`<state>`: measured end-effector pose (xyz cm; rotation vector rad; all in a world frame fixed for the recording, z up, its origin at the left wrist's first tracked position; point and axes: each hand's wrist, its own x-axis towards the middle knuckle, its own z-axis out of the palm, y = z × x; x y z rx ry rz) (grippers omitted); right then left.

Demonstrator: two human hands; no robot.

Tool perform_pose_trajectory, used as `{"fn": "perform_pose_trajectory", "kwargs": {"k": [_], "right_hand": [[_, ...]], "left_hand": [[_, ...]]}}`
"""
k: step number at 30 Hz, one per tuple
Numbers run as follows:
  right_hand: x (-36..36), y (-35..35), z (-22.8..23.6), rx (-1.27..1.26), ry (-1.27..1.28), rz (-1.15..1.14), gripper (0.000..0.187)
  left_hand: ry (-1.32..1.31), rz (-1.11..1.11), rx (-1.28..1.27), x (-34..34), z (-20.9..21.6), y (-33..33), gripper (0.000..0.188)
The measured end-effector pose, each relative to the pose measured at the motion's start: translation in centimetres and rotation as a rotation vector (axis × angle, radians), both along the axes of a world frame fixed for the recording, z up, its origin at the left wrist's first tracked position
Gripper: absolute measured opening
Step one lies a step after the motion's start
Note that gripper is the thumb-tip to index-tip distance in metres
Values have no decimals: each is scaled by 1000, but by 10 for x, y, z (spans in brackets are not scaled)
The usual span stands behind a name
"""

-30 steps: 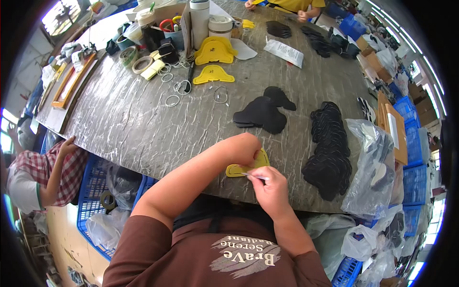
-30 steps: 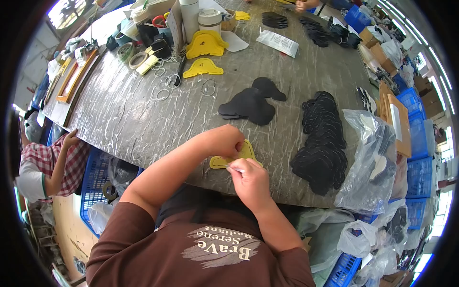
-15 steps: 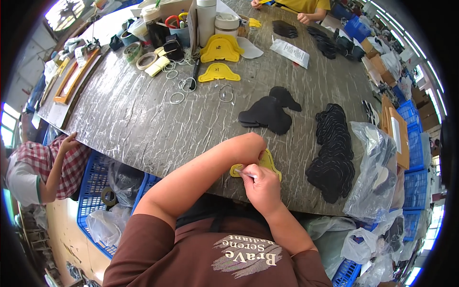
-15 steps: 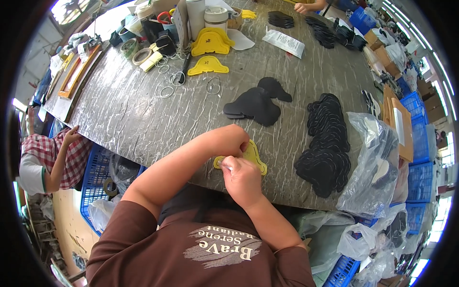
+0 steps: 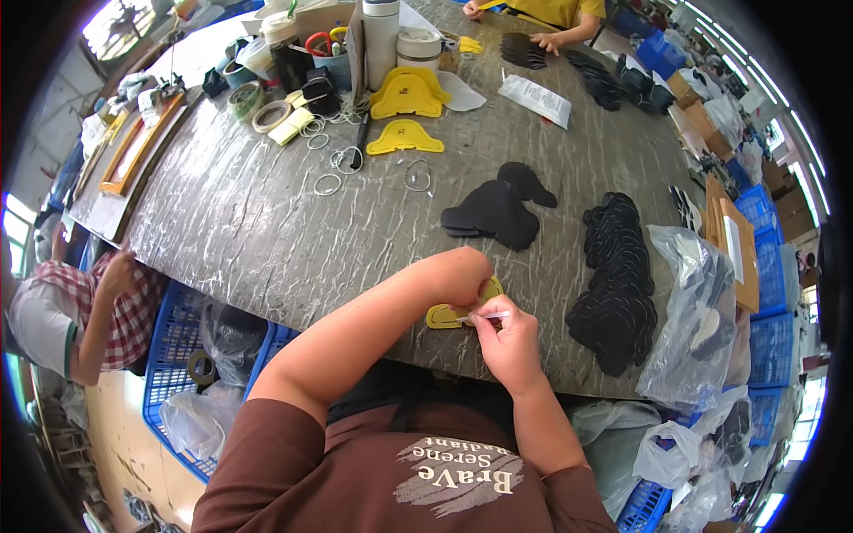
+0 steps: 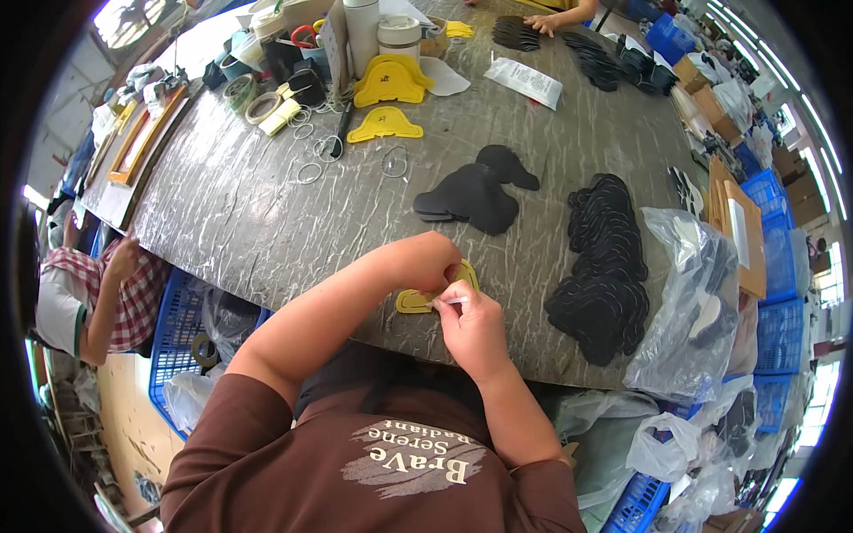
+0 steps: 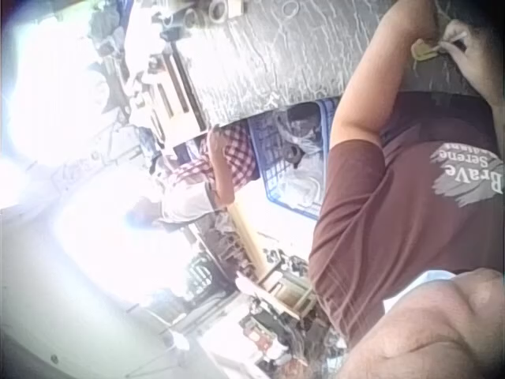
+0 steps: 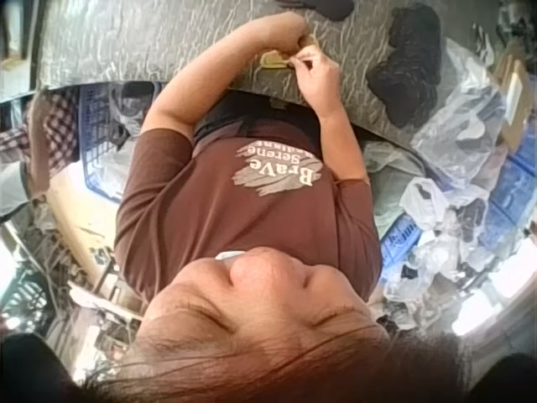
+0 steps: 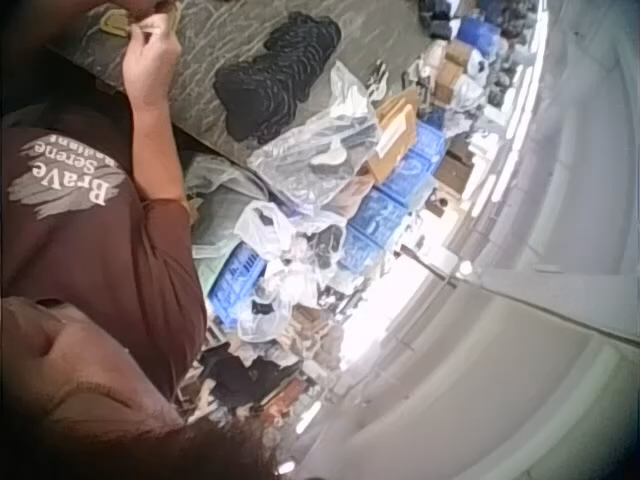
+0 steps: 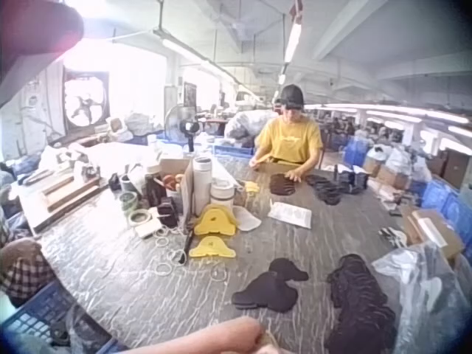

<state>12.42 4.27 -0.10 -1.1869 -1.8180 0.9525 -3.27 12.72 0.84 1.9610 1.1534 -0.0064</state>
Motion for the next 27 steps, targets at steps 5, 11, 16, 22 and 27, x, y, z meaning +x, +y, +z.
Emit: {"fn": "perform_pose_trajectory", "kwargs": {"k": [5,11,16,22,27], "right_hand": [[-6,-5,-3,80,-2,60,9],[-3,-2,-9,101,0,52,10],[4,2,0,-19,26,0,10],[11,7,0,-13,20,-54,10],[15,10,1,-3,-28,-73,11]], "left_hand": [[43,-28,23,2,2,1,18],[8,5,28,0,0,-1,18],[-3,28,19,0,1,-2,17],[9,23,32,1,2,-2,17],[-4,45,-13,0,2,-2,18]]}}
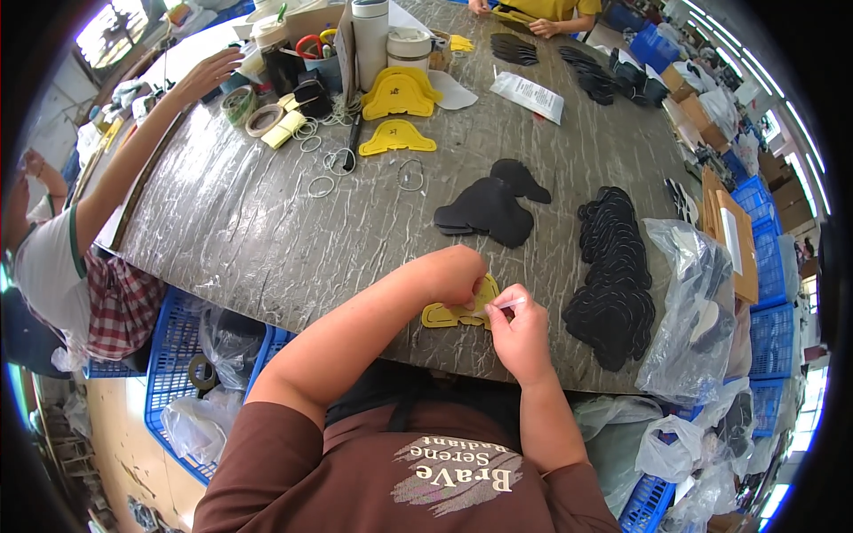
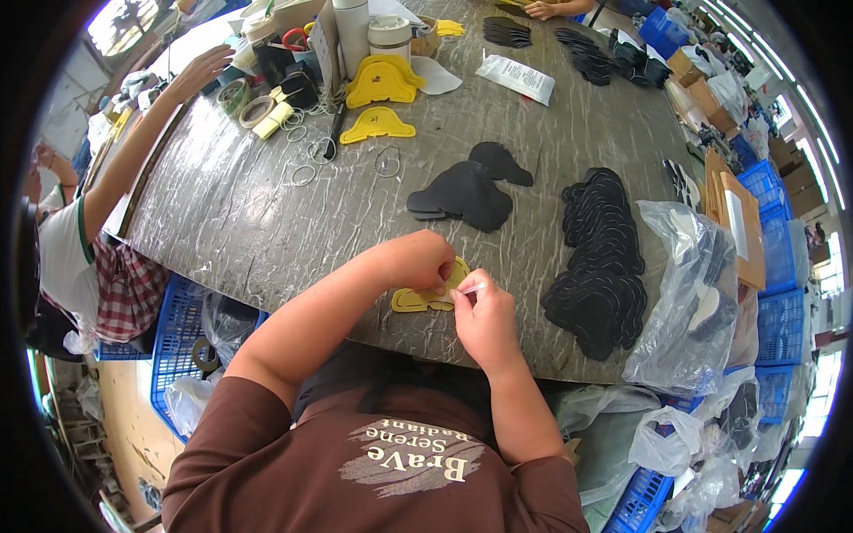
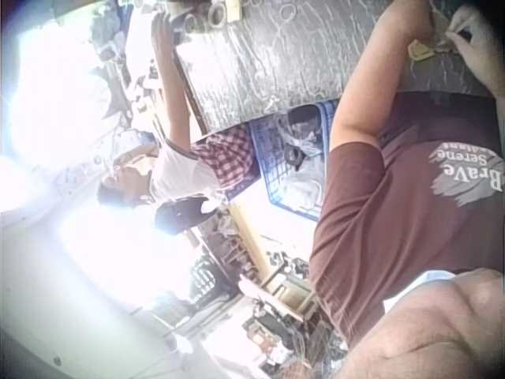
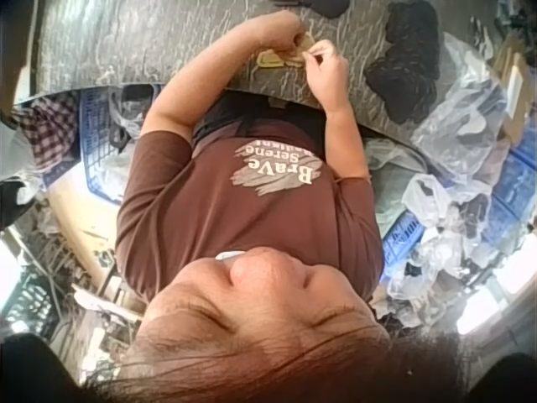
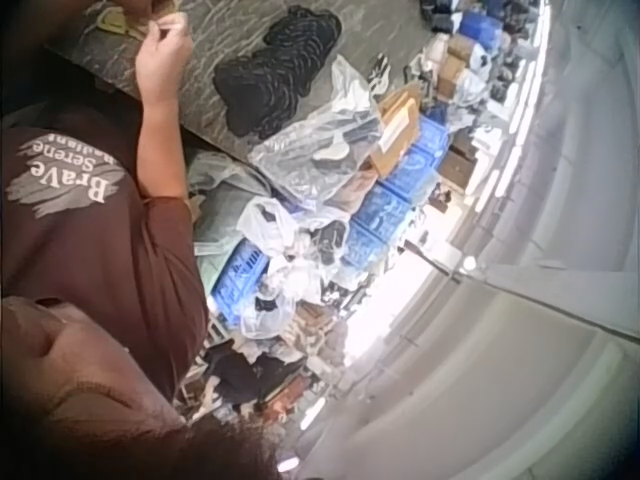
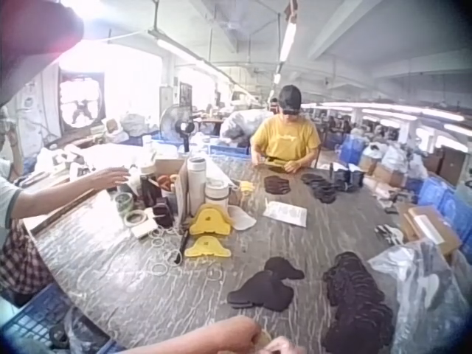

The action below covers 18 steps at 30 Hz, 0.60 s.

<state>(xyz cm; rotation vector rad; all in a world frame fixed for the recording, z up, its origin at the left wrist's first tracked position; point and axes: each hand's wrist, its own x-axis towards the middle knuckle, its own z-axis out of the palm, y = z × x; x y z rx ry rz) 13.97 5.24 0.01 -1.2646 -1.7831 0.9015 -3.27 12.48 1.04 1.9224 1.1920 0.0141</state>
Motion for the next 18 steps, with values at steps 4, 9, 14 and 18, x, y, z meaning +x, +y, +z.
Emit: {"fn": "perform_pose_trajectory", "kwargs": {"k": [4,9,14,18], "right_hand": [[4,-1,0,11,8,-19,11],[3,-4,-3,65,-17,-4,13],[0,-4,-5,200,-41,51,14],[6,-3,-5,132,7,28,14]], "left_hand": [[13,-12,-3,1,3,-1,18],[22,-32,24,0,-1,0,17],[4,-26,-2,0,-1,1,19],[11,-18,4,-1,-4,1,19]]}}
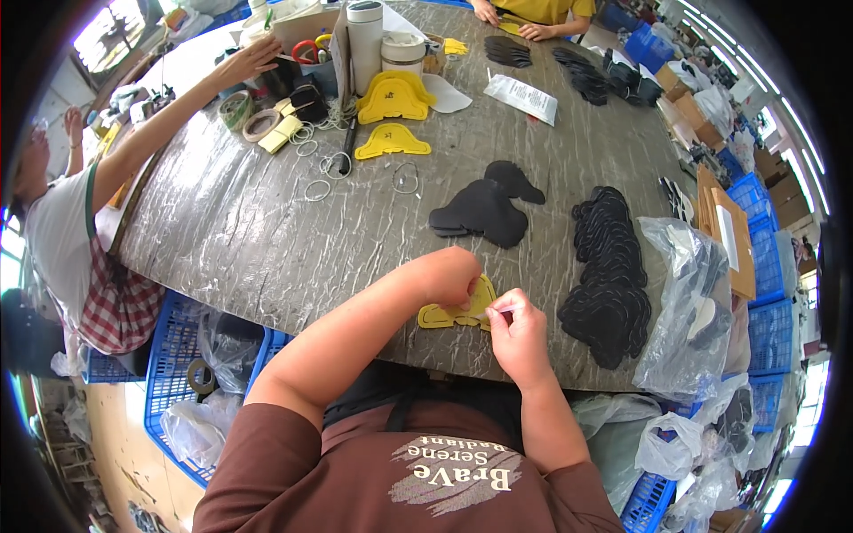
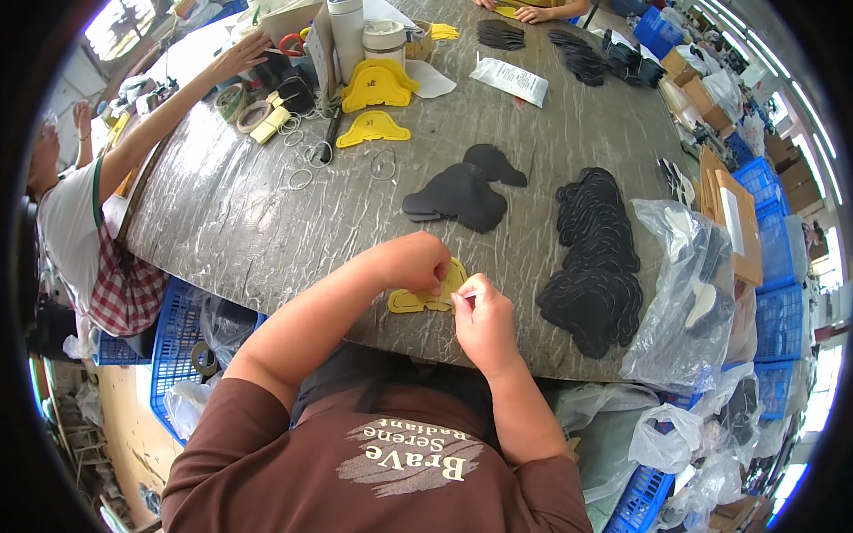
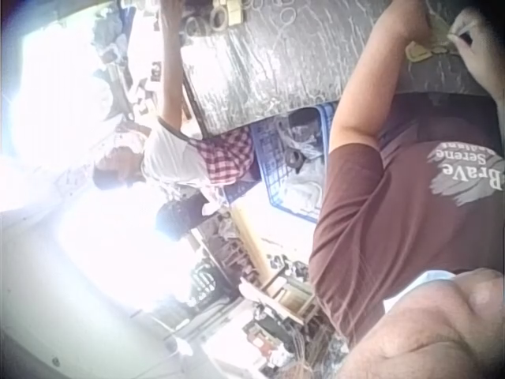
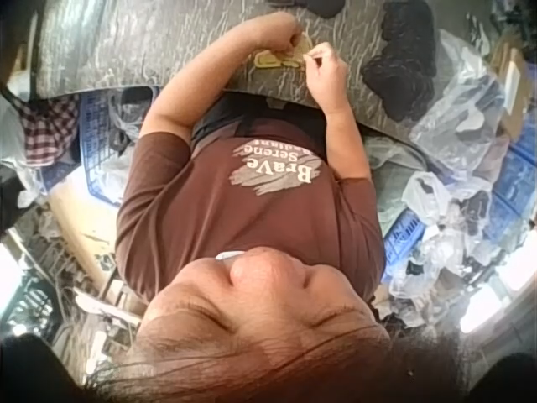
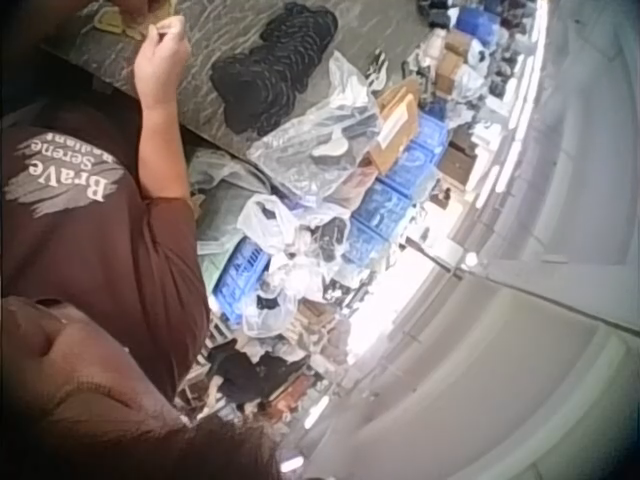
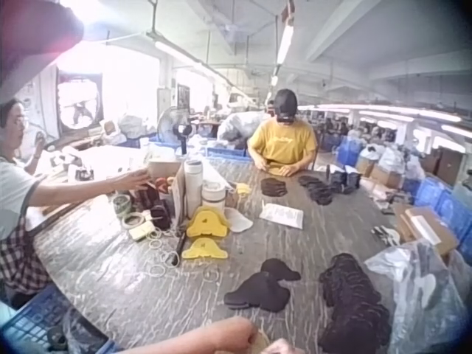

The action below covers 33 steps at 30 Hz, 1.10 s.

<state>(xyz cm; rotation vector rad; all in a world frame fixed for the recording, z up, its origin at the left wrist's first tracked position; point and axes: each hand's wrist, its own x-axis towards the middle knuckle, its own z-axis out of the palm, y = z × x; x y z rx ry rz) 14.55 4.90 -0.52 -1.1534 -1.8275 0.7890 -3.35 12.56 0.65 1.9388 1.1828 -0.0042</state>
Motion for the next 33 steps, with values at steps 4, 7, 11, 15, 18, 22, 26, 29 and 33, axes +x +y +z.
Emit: {"fn": "perform_pose_trajectory", "kwargs": {"k": [4,7,11,15,18,22,26,29,33], "right_hand": [[5,-2,-1,-27,-2,-34,13],[8,-3,-1,-30,-9,-61,12],[16,-6,3,-76,5,-77,11],[22,-10,4,-108,3,-101,10],[27,-10,2,-85,-19,-111,10],[33,-10,6,-69,-49,-143,10],[32,-12,4,-45,-57,-157,9],[34,-10,1,-26,-99,-142,9],[41,7,-3,-11,119,-220,8]], "left_hand": [[-1,-38,50,1,2,0,18],[21,-31,25,2,7,-1,18],[1,22,-66,1,5,0,17],[17,-21,11,1,3,-1,16],[19,1,-19,1,7,-1,16],[46,12,-41,4,8,0,18],[139,154,513,7,-7,-17,29],[19,165,519,-3,-11,-18,36],[-455,454,97,-28,-20,-9,27]]}}
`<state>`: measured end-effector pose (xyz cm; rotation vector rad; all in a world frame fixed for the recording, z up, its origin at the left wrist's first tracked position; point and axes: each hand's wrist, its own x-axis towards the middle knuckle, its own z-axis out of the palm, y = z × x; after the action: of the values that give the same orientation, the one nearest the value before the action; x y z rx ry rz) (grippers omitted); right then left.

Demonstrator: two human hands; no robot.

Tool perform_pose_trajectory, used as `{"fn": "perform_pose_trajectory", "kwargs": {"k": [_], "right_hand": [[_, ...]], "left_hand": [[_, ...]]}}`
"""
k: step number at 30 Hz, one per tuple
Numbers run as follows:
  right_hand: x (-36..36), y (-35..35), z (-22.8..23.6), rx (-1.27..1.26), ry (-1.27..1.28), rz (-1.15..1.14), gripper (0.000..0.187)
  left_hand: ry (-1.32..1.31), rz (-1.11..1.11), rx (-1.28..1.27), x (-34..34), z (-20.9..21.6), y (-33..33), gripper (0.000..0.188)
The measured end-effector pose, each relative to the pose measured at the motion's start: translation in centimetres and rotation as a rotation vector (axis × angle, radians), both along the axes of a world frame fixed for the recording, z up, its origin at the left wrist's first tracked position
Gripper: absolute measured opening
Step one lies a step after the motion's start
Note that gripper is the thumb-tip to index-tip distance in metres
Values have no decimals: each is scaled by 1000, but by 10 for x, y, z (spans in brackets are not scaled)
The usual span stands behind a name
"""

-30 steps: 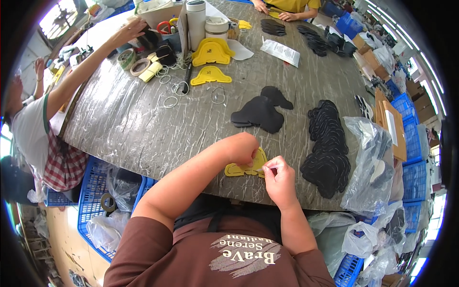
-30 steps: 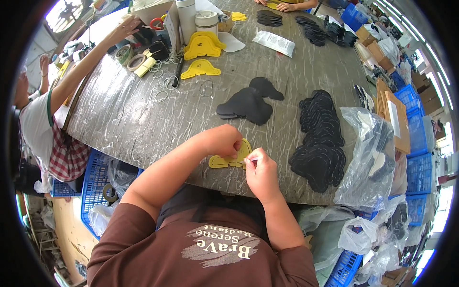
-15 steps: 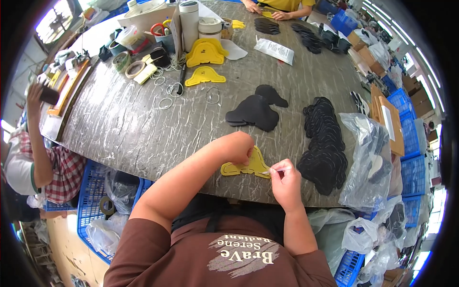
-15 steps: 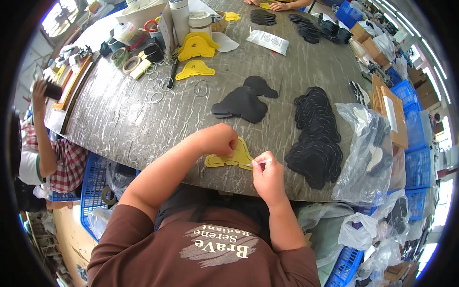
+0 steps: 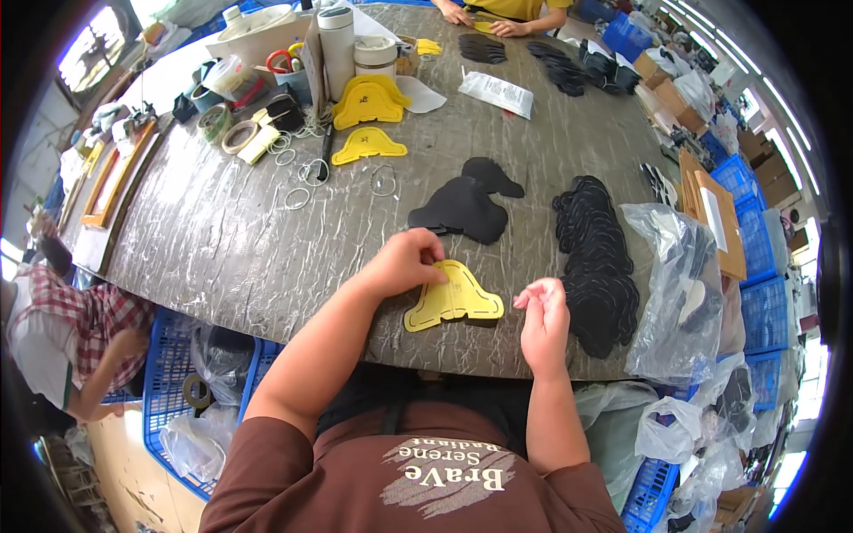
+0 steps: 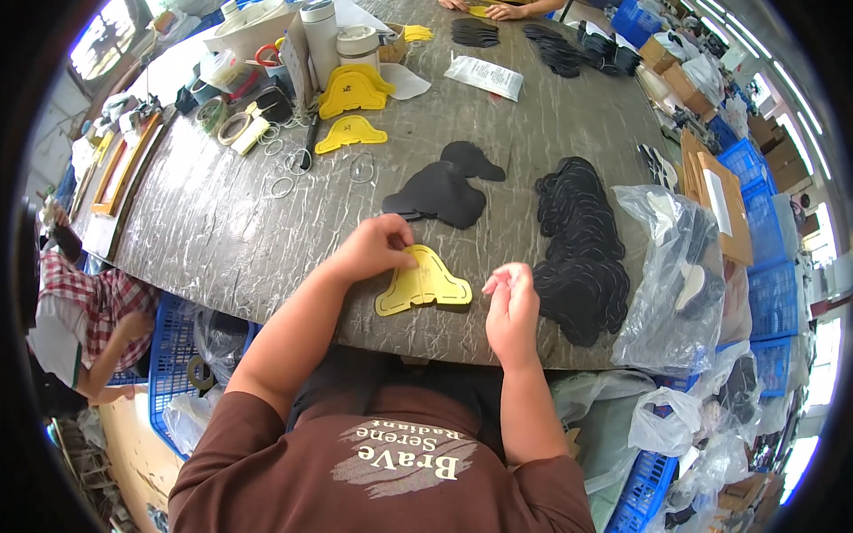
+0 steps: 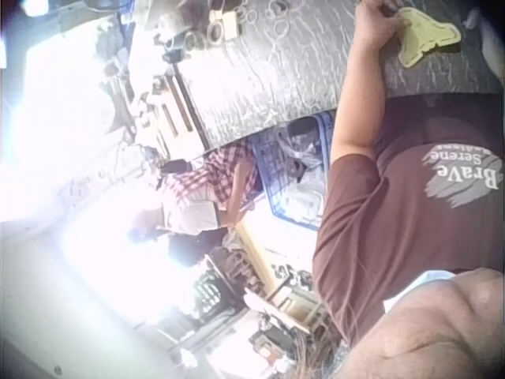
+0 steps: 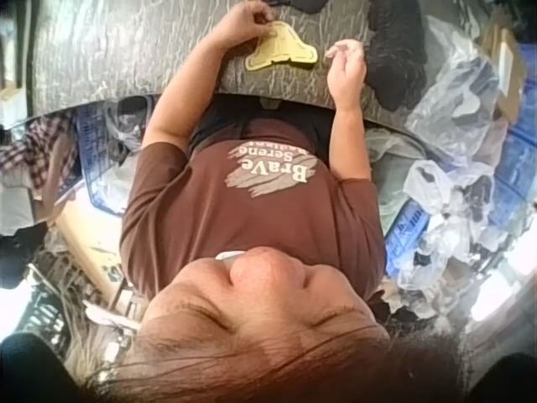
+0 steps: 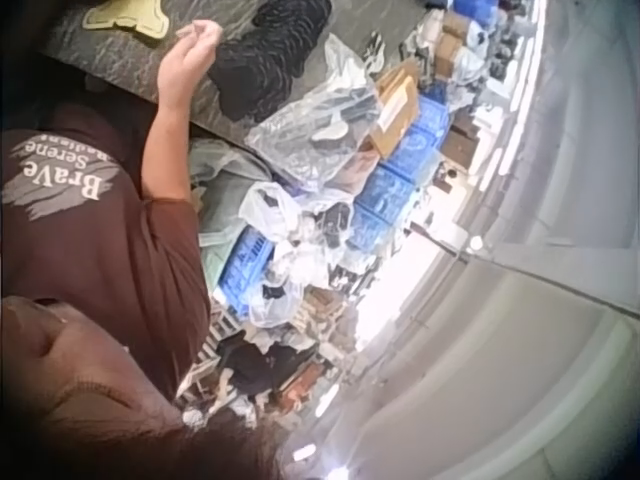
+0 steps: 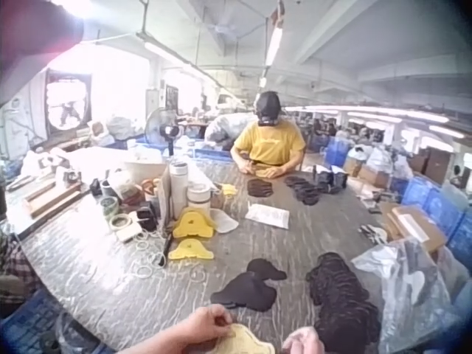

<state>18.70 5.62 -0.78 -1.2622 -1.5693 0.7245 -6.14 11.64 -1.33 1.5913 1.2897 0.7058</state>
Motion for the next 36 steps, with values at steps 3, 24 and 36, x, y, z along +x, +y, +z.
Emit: {"fn": "perform_pose_trajectory", "kwargs": {"k": [3,24,36], "right_hand": [[-3,19,2,-90,-178,74,23],[-14,20,14,-489,-136,120,29],[175,-110,35,-640,-627,80,22]], "left_hand": [[-623,3,-192,-14,-25,11,11],[-1201,33,-347,-30,-36,27,7],[-736,137,-280,-31,-40,13,7]]}}
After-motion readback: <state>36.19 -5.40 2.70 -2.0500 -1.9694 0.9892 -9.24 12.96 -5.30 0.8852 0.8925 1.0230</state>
